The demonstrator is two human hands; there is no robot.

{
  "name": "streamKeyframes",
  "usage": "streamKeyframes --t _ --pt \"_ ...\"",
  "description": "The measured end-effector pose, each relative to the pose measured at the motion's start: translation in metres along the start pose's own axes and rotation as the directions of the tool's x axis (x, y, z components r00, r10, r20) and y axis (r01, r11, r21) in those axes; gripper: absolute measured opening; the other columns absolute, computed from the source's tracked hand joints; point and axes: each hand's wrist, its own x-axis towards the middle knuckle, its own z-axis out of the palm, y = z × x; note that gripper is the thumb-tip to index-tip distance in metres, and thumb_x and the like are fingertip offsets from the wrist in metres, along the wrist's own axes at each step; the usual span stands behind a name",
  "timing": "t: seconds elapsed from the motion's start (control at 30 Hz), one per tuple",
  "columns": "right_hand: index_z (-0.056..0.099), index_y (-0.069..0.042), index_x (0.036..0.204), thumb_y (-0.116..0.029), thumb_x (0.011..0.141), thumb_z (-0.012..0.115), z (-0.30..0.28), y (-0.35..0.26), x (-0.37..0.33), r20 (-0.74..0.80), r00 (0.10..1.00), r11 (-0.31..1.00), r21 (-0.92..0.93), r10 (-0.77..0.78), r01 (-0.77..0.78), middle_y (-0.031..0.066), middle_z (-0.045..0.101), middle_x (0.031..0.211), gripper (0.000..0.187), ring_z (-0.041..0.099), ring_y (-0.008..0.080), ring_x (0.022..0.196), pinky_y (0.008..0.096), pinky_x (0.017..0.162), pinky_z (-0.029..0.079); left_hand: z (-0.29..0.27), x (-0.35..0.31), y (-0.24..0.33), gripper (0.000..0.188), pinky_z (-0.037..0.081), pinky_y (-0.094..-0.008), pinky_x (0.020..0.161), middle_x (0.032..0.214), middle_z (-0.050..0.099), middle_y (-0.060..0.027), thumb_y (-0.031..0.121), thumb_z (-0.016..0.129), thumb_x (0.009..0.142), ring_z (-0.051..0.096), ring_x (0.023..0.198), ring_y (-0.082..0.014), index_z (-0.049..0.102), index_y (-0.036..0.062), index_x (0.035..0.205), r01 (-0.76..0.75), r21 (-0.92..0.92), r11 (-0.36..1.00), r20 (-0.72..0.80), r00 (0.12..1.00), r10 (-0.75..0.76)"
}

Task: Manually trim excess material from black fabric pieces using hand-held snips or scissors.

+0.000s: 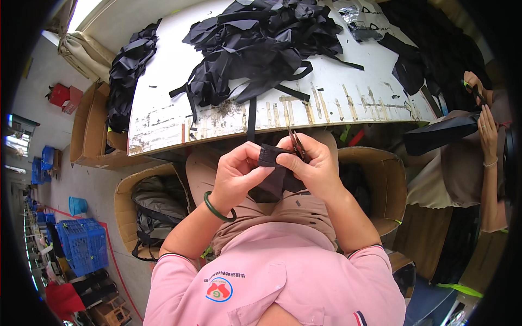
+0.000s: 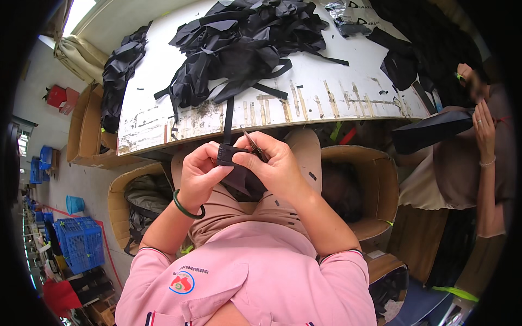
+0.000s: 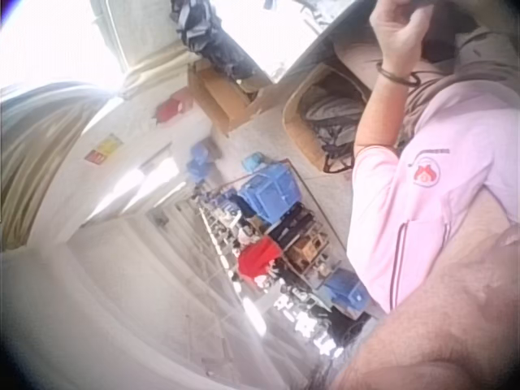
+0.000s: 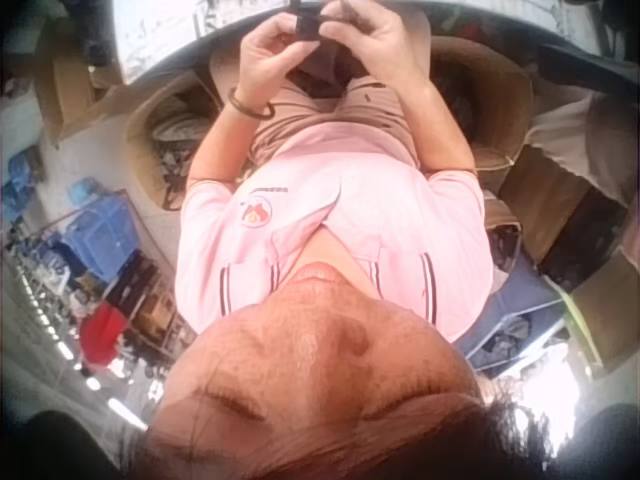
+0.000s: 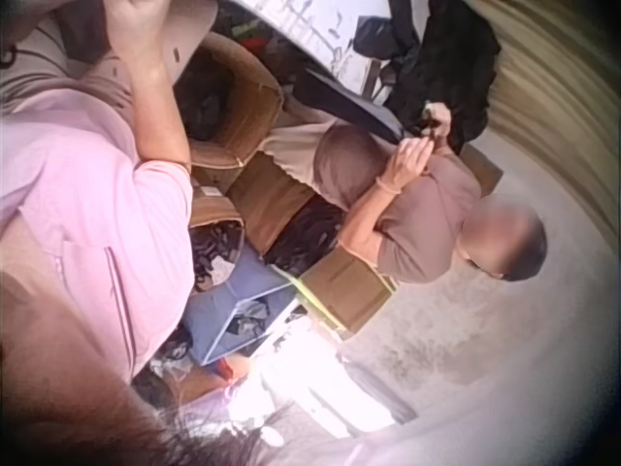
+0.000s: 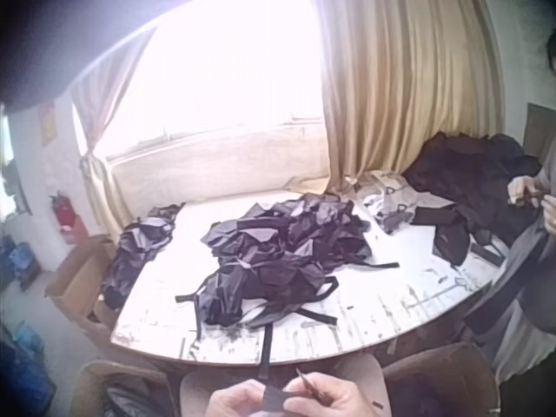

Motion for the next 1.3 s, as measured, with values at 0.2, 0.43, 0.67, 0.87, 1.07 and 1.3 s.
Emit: streamKeyframes --t 0.2,0.43,0.67,0.87,1.07,1.3 --pt "0.061 -0.005 0.102 -0.011 0.09 0.064 -0.001 0.017 -0.006 0.029 0.969 0.898 0.371 0.244 -0.237 -0.0061 0.051 0.069 0.013 0.035 -0.0007 0.05 0.0183 0.042 0.023 -0.002 -0.004 -0.007 0.012 0.047 -0.0271 0.086 0.099 0.06 -0.0066 -0.008 0.063 0.083 0.058 0.094 -0.0116 0.06 -0.0006 0.091 -0.043 -0.047 0.998 -0.015 0.999 0.043" --pt "0.062 -0.005 0.1 -0.015 0.089 0.067 -0.011 0.037 -0.003 0.354 0.833 0.677 0.487 0.424 -0.552 -0.0082 0.045 0.063 0.016 0.031 -0.0005 0.046 0.0183 0.04 0.021 -0.001 -0.004 0.001 0.013 0.043 -0.0297 0.097 0.105 0.061 -0.0109 -0.009 0.066 0.08 0.057 0.111 -0.0182 0.06 0.0001 0.087 0.01 -0.113 0.994 0.15 0.989 0.007" --pt "0.061 -0.002 0.099 -0.019 0.089 0.067 -0.012 0.025 -0.002 0.272 0.879 0.839 0.285 0.392 -0.463 -0.0002 0.054 0.074 0.02 0.046 0.0069 0.054 0.0215 0.047 0.035 -0.01 -0.007 -0.006 0.015 0.047 -0.0277 0.082 0.099 0.063 -0.0108 -0.011 0.065 0.077 0.059 0.091 -0.0147 0.06 -0.0002 0.086 -0.1 0.004 0.995 0.176 0.98 0.097" --pt "0.06 0.001 0.101 -0.03 0.093 0.062 -0.004 0.012 -0.025 -0.078 0.988 0.893 -0.441 -0.136 0.088 0.0113 0.055 0.091 0.032 0.057 0.0227 0.083 0.031 0.075 0.046 -0.007 -0.008 -0.014 0.018 0.048 -0.0296 0.084 0.094 0.063 -0.0108 -0.013 0.063 0.077 0.061 0.091 -0.0182 0.057 0.0021 0.085 -0.213 0.12 0.97 -0.075 0.972 0.223" --pt "0.054 -0.005 0.089 -0.032 0.093 0.063 0.015 0.031 -0.046 0.096 0.972 0.976 0.002 0.216 -0.217 -0.0045 0.05 0.072 0.029 0.047 0.0034 0.064 0.0214 0.057 0.041 -0.003 -0.007 -0.024 0.018 0.047 -0.0261 0.083 0.098 0.063 -0.0102 -0.015 0.063 0.078 0.059 0.09 -0.0146 0.059 -0.0006 0.089 -0.302 0.116 0.946 -0.204 0.925 0.32" --pt "0.052 -0.005 0.083 -0.028 0.09 0.068 0.019 0.03 -0.041 0.071 0.958 0.96 0.018 0.278 -0.28 -0.0065 0.045 0.063 0.029 0.041 0.0041 0.057 0.0227 0.049 0.033 -0.004 -0.012 -0.03 0.02 0.047 -0.0264 0.077 0.098 0.065 -0.0127 -0.015 0.064 0.075 0.059 0.088 -0.0169 0.058 0.0003 0.087 -0.379 0.27 0.885 -0.123 0.898 0.422"
